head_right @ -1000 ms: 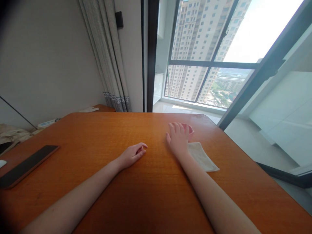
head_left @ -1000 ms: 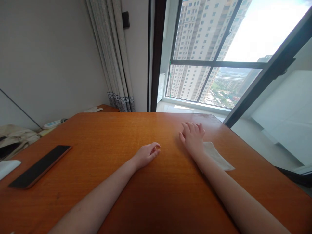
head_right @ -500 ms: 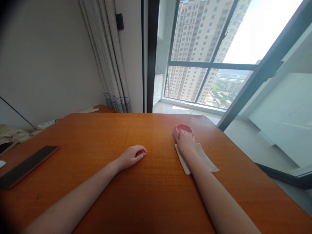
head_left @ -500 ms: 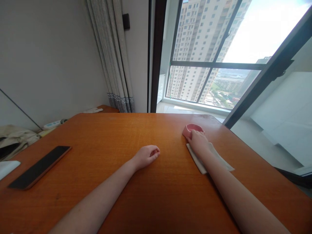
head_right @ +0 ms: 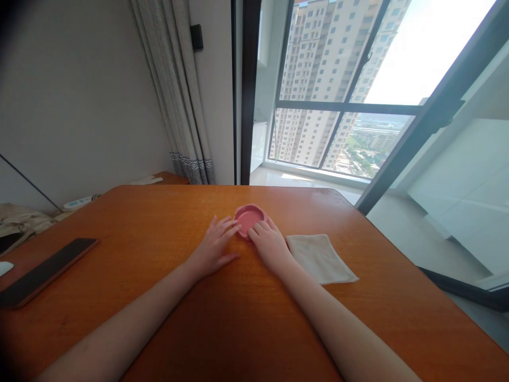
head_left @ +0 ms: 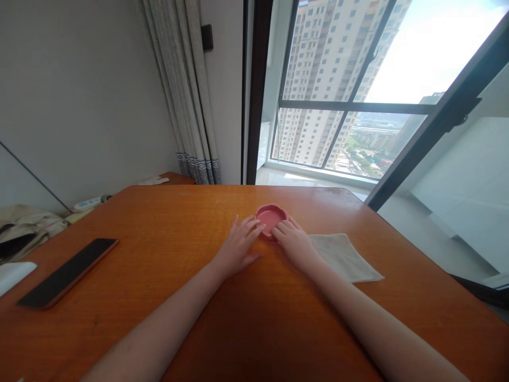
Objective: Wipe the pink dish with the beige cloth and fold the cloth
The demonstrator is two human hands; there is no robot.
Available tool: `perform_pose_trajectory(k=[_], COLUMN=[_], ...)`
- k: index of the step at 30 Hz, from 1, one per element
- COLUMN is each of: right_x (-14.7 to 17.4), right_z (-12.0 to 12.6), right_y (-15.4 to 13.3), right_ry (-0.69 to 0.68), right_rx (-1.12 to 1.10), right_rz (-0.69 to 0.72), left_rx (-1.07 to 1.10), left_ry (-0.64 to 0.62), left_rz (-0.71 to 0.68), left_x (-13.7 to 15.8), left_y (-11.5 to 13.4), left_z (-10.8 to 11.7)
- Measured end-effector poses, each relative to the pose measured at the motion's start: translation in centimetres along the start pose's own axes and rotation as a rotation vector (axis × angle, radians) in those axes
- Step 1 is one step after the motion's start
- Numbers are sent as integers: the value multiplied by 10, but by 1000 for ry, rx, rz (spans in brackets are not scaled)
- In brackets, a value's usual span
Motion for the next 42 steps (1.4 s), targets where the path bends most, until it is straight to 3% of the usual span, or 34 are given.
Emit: perform_pose_trajectory(k=[5, 10, 13, 17, 21, 24, 29, 36, 39, 42], right_x=[3, 6, 7, 9, 14, 18, 28, 36, 44, 52], right_z=[-6, -2, 2, 2, 9, 15, 12, 14, 11, 4], right_y=[-23, -16, 0, 26, 45, 54, 68, 73, 79, 83], right_ry=[51, 75, 83, -6, -119, -216, -411, -491, -600, -651], right_rx=[-166, -199, -76, 107, 283, 348, 357, 389, 343, 261], right_rz=[150, 90, -21, -196, -425, -528, -633, -631, -693, -772], left_rx=[-50, -45, -103, -332, -569, -660, -657, -638, -641, -661], left_ry=[-81, -126, -69, 64, 80, 55, 12, 4, -9, 69], left_rz=[-88, -40, 126, 403, 613, 694, 715, 725, 752, 780], left_x=[-4, -8, -6, 6, 27, 43, 56, 57, 59, 54], left_y=[8, -4, -33, -91, -138, -155, -163, -164, -165, -157], left_z=[4, 14, 28, 53, 79, 94, 99, 95, 95, 94])
Point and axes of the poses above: each hand's wrist, its own x-axis away from the middle knuckle, its own z-axis out of the back of the hand, y = z × x, the point moved 4 cm from there along -x, towards the middle knuckle, and after that the axes turned 13 degrees about y, right-handed, at the moved point
